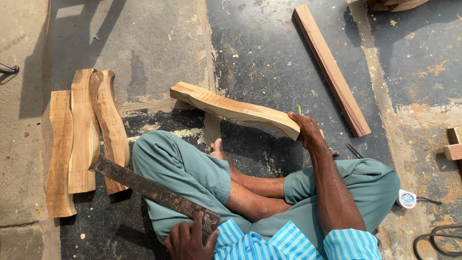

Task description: The person sits on the floor of a woodworking workshop marking curved wooden furniture parts with a green pencil using a try square as a guide. They reposition the square and wood pieces, lift and turn pieces to mark other sides, and move finished pieces aside while handling straight wooden strips.

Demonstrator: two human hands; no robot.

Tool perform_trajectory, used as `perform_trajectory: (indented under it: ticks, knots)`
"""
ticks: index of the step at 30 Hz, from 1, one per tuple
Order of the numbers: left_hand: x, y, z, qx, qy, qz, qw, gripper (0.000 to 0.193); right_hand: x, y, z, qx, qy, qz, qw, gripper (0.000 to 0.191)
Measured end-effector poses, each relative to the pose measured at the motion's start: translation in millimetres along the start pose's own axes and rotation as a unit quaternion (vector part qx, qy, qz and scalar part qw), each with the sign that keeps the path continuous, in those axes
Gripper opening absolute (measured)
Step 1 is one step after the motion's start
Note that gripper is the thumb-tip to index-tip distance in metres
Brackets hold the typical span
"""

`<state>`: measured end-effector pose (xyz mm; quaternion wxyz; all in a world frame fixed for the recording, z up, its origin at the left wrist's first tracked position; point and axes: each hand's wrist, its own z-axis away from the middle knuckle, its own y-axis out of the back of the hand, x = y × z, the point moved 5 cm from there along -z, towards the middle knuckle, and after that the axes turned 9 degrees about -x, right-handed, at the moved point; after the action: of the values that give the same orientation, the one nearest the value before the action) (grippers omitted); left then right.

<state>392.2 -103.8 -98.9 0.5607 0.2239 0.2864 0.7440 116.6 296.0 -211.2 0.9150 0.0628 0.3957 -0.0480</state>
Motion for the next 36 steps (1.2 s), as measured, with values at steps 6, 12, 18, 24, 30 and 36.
perform_trajectory:
  ticks: [6,12,18,24,30,36]
  knots:
    - [42.0,75.5,6.2,0.194,-0.228,0.227,0.927,0.056,-4.2,-3.8,9.2,-0.012,0.012,0.0,1.0,0.047]
    - [165.5,63.4,-151.8,-0.07,-0.204,0.679,0.702,0.075,-5.9,-9.5,26.3,0.007,0.017,0.035,0.999,0.048]
    - [230.8,37.5,-216.1,-0.129,-0.232,0.782,0.563,0.046,0.9,-12.7,39.7,-0.029,0.045,0.046,0.998,0.055]
    - [227.4,43.2,-219.5,-0.109,-0.245,0.759,0.594,0.039,-1.7,-17.1,41.4,-0.017,0.042,0.018,0.999,0.05]
    - [226.1,42.6,-221.3,-0.106,-0.25,0.753,0.6,0.041,-1.0,-17.0,44.2,-0.002,0.03,0.027,0.999,0.05]
    - [224.4,37.4,-225.4,-0.114,-0.261,0.747,0.601,0.043,0.7,-15.5,42.6,-0.001,0.038,0.03,0.999,0.049]
